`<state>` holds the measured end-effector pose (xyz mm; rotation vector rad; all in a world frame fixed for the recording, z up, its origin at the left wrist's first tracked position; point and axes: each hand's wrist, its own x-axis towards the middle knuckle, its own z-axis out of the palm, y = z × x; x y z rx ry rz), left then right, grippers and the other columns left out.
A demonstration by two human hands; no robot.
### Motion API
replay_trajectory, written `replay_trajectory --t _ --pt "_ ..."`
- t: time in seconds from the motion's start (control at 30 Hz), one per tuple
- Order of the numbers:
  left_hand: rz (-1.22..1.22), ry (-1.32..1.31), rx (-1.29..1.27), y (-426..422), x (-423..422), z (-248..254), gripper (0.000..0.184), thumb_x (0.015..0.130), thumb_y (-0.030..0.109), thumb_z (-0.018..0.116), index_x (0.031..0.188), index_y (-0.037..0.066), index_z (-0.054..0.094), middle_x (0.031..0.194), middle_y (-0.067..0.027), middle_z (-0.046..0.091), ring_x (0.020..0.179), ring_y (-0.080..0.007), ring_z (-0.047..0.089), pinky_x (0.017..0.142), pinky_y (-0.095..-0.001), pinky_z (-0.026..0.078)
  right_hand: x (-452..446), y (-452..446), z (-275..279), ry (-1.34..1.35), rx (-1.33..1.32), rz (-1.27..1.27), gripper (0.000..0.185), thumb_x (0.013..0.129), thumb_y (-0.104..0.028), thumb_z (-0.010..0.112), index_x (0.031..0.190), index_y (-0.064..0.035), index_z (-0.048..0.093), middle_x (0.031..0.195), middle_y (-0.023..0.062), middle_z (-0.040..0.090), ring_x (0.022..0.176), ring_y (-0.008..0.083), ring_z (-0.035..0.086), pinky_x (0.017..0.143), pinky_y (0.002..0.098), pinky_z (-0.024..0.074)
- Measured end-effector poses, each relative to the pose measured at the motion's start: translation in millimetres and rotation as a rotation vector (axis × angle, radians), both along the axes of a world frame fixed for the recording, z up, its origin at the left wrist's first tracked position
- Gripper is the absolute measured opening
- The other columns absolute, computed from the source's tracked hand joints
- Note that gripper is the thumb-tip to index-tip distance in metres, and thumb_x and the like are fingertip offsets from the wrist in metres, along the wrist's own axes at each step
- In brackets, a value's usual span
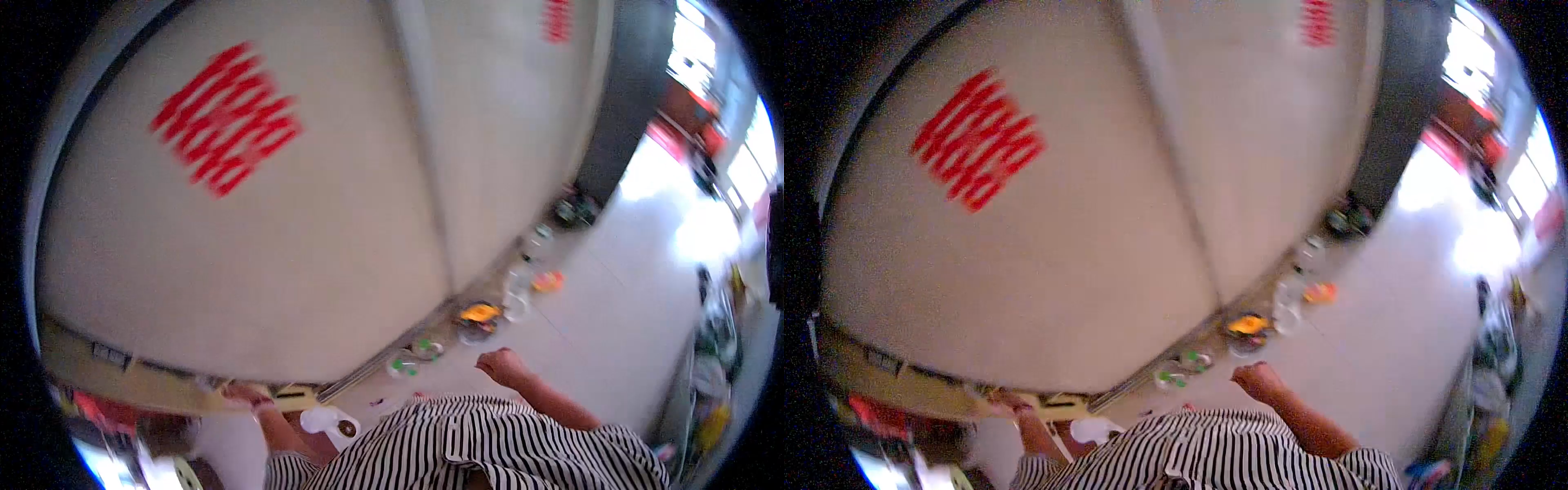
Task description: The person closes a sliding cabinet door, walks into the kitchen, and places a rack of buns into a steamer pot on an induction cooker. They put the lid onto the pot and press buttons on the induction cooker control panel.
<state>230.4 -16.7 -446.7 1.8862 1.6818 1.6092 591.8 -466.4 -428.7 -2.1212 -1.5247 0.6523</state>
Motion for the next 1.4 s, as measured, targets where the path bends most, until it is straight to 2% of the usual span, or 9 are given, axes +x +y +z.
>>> replay_trajectory --t 0.27,0.4,0.67,0.8,0.87,0.93,1.13,1.17,1.4 --pt "-1.200 0.925 -1.358 -294 180 -212 0.038 0.099 0.032 0.047 0.126 0.007 0.059 0.112 -0.0100 0.066 0.103 -0.0268 0.061 0.091 -0.0390 0.048 93 -269 13 0.078 -0.334 -0.462 0.043 0.095 -0.048 0.052 0.106 -0.0089 0.068 0.105 0.0111 0.068 0.096 0.0312 0.065 0.083 0.0457 0.0505" --pt "-1.636 0.944 -1.032 -352 312 -218 0.038 0.098 0.031 0.047 0.126 0.009 0.061 0.114 -0.0106 0.068 0.104 -0.0287 0.063 0.093 -0.0399 0.048 140 -375 36 0.197 -0.373 -0.804 0.041 0.092 -0.042 0.061 0.112 -0.0055 0.066 0.109 0.0194 0.066 0.104 0.0362 0.062 0.090 0.0457 0.0497" --pt "-0.951 0.273 -1.378 -389 548 -171 0.018 0.094 0.021 0.057 0.107 0.009 0.058 0.074 -0.0029 0.058 0.060 -0.0138 0.057 0.042 -0.0299 0.044 262 -521 -25 0.288 -0.422 -1.087 0.040 0.090 -0.034 0.065 0.118 -0.0057 0.064 0.110 0.0175 0.068 0.103 0.0354 0.064 0.091 0.0441 0.0506" --pt "-1.070 0.666 -1.377 -384 633 -249 0.014 0.093 0.021 0.057 0.093 0.010 0.066 0.061 -0.0026 0.057 0.049 -0.0153 0.055 0.042 -0.0329 0.044 289 -582 -145 0.282 -0.313 -1.507 0.035 0.088 -0.032 0.064 0.111 -0.0062 0.067 0.098 0.0155 0.071 0.092 0.0280 0.069 0.080 0.0397 0.0536" --pt "-1.703 1.844 -0.603 -389 702 -309 0.024 0.084 0.022 0.063 0.104 0.009 0.063 0.070 -0.0051 0.059 0.055 -0.0177 0.057 0.050 -0.0354 0.048 270 -627 -204 0.463 -0.527 -1.837 0.041 0.085 -0.039 0.062 0.109 -0.0072 0.069 0.103 0.0162 0.071 0.101 0.0330 0.066 0.089 0.0418 0.0511" --pt "-1.165 0.865 -1.832 -440 774 -282 0.024 0.084 0.023 0.063 0.102 0.007 0.064 0.074 -0.0075 0.062 0.057 -0.0208 0.059 0.051 -0.0378 0.049 241 -651 -222 0.852 -0.423 -1.960 0.029 0.085 -0.032 0.061 0.083 -0.0043 0.069 0.079 0.0125 0.069 0.066 0.0223 0.066 0.061 0.0385 0.0533" --pt "-1.797 1.067 -1.079 -555 1045 -324 0.027 0.090 0.023 0.058 0.108 0.004 0.064 0.092 -0.0117 0.067 0.084 -0.0227 0.064 0.074 -0.0393 0.053 255 -641 -203 1.200 -0.148 -2.400 0.020 0.086 -0.022 0.059 0.082 -0.0036 0.066 0.066 0.0112 0.063 0.055 0.0206 0.060 0.053 0.0363 0.0481" --pt "-1.563 0.960 -1.426 -587 1090 -271 0.033 0.089 0.021 0.063 0.116 0.002 0.060 0.089 -0.0064 0.064 0.071 -0.0156 0.063 0.056 -0.0295 0.051 274 -649 -209 1.245 -0.182 -2.372 0.021 0.086 -0.022 0.059 0.083 -0.0034 0.067 0.068 0.0117 0.064 0.057 0.0209 0.061 0.055 0.0367 0.0485" --pt "-1.683 0.484 -1.276 -702 1294 -276 0.025 0.091 0.014 0.061 0.112 0.000 0.061 0.089 -0.0080 0.065 0.074 -0.0161 0.063 0.066 -0.0295 0.055 501 -790 -224 1.271 -0.442 -1.971 0.026 0.088 -0.025 0.058 0.092 -0.0013 0.069 0.081 0.0148 0.068 0.069 0.0234 0.065 0.068 0.0397 0.0516"
